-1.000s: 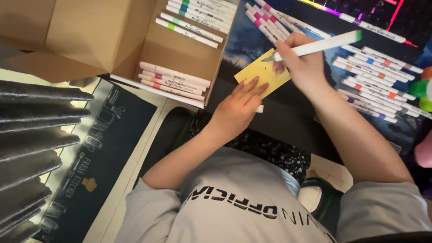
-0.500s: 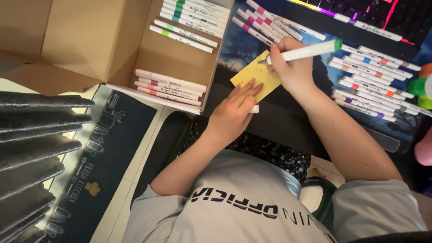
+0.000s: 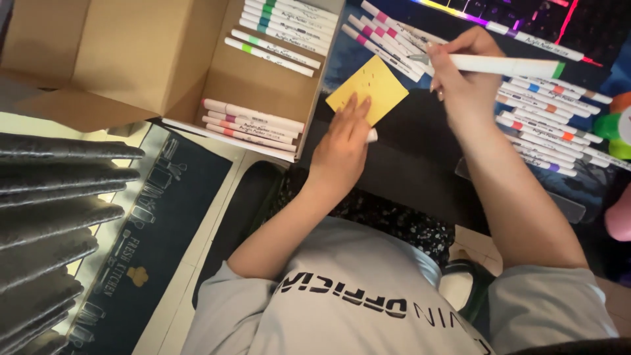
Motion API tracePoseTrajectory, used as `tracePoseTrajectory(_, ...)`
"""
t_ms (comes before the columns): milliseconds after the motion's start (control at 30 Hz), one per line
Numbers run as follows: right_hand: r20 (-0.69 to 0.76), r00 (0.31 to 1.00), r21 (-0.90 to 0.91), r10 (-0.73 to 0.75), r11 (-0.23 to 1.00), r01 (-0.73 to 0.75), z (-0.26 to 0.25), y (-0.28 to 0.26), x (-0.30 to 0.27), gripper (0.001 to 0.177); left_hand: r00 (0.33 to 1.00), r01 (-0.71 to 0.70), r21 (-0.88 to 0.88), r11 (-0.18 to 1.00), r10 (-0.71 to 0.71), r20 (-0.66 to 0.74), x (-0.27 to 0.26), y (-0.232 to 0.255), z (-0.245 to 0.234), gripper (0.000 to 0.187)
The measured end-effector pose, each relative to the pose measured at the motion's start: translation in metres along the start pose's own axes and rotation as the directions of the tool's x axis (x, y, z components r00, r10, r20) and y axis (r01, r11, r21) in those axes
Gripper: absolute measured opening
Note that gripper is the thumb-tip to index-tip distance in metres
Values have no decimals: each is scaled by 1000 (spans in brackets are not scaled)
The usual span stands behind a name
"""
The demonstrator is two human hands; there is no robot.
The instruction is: Organizing and testing markers by placing them into a cardboard box and marking a sticky note.
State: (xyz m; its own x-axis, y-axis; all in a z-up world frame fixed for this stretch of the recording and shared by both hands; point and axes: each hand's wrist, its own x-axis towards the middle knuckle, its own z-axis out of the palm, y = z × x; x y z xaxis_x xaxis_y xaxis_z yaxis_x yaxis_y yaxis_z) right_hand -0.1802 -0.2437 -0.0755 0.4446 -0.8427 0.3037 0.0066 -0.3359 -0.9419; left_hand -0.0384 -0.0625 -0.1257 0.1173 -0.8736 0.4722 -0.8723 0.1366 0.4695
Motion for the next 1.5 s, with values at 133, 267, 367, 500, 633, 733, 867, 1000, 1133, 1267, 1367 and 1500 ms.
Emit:
tracePoseTrajectory(133,59,997,-38,49,998,-47,-12,-14,2,3,1000,-6,29,1000,6,-13,18,7,-11,26)
tracePoseTrajectory(267,31,993,241,114,963,-118,-14,-22,-4,50,995,100,-487,867,-88,47,29,38,-50,26)
tracePoseTrajectory(367,46,996,315,77,945,-88,-12,-21,-11,41,974,225,-644,731,-140,181,33,38,-54,29)
tracePoseTrajectory(500,99,990,283,104,951,-128,-12,-21,-17,40,969,234,-603,763,-135,206,40,35,-50,27)
tracePoseTrajectory(633,154,988,197,-27,980,-4,-14,-23,-17,47,970,219,-571,791,-114,214,44,35,-42,30)
tracePoseTrajectory(733,189,979,-6,80,997,-80,-9,-26,-19,44,975,187,-596,781,-74,208,50,37,-36,30)
tracePoseTrajectory(867,162,987,84,5,996,-19,1,-34,-8,41,977,196,-675,712,-84,195,71,42,-32,36)
tracePoseTrajectory(1000,63,998,124,-17,992,9,-2,-37,1,39,979,167,-715,679,-26,204,90,44,-32,35)
tracePoseTrajectory(1133,8,999,210,38,977,-39,-3,-27,-3,40,961,245,-636,732,-95,261,91,52,-18,28)
tracePoseTrajectory(1267,-57,987,454,152,884,-111,1,-48,-2,39,980,178,-378,909,-127,155,92,64,-8,19)
tracePoseTrajectory(1367,41,981,483,187,856,-184,-7,-53,-6,36,997,71,-178,981,-69,15,78,75,-12,18)
tracePoseTrajectory(1500,164,972,545,169,806,-232,-25,-15,0,32,998,-22,-69,997,17,-67,71,72,-85,14)
